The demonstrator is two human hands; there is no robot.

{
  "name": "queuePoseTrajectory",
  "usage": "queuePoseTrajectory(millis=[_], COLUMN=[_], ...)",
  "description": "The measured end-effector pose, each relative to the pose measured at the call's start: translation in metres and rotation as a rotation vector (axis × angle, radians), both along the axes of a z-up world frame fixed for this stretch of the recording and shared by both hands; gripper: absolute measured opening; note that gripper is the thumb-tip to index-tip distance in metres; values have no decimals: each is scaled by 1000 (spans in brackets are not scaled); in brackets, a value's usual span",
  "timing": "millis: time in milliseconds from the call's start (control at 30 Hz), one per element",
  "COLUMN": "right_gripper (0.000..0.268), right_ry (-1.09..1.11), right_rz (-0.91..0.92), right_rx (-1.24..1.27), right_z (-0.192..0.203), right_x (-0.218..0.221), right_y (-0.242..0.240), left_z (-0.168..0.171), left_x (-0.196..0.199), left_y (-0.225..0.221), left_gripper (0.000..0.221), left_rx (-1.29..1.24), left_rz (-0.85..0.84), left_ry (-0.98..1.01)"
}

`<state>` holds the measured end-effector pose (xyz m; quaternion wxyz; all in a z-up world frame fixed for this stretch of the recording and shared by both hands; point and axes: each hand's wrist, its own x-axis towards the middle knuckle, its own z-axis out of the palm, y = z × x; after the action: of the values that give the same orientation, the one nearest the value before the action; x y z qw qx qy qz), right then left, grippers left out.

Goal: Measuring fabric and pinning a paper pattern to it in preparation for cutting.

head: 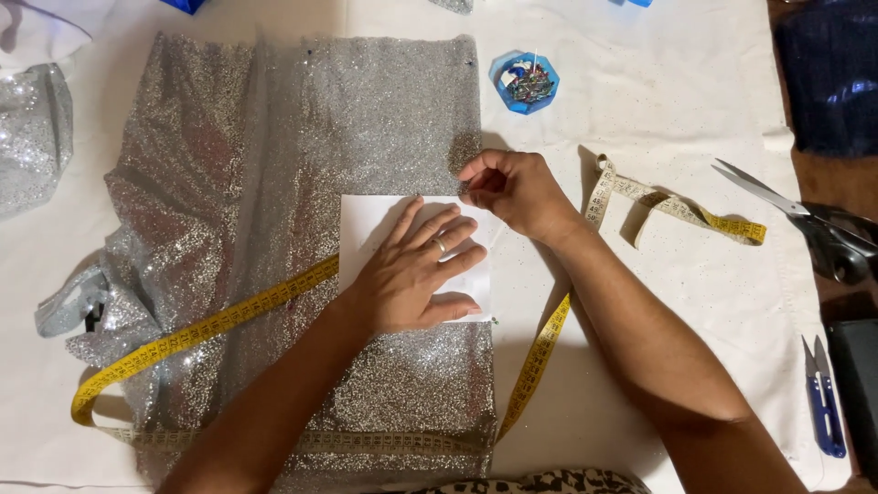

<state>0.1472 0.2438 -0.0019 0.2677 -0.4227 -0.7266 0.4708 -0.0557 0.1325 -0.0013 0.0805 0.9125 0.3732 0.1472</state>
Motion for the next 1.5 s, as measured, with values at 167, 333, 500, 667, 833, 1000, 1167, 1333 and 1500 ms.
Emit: queuePoseTrajectory(millis=[167, 333, 500, 667, 833, 1000, 1167, 1333, 1500], right_gripper=[27, 29, 29, 29, 29, 26, 17, 17, 19], right_ry=[-5, -30, -36, -48, -98, -160, -212, -674, -706], right_rz=[-15, -30, -40, -57, -100, -134, -198, -224, -59], right_rx=[5, 14, 4, -11, -13, 16, 197, 335, 232], right_z=[1, 0, 6, 6, 17, 20, 46, 71, 67], right_x=[-2, -3, -3, -4, -5, 2, 33, 50, 29], right_y=[0, 2, 0, -2, -6, 1, 59, 121, 132], left_z=[-2, -3, -2, -4, -1, -1, 3, 1, 3], left_x=[0, -2, -3, -2, -2, -1, -3, -3, -3], left_y=[0, 1, 1, 0, 1, 2, 2, 2, 2], left_gripper=[68, 66, 66, 67, 70, 71, 71, 70, 69], left_rx=[-8, 16, 8, 6, -37, -45, -80, -113, -107], left_rz=[3, -17, -23, -23, -18, -18, -13, -22, -10], left_ry=[3, -5, -11, 6, 6, 35, 38, 19, 29])
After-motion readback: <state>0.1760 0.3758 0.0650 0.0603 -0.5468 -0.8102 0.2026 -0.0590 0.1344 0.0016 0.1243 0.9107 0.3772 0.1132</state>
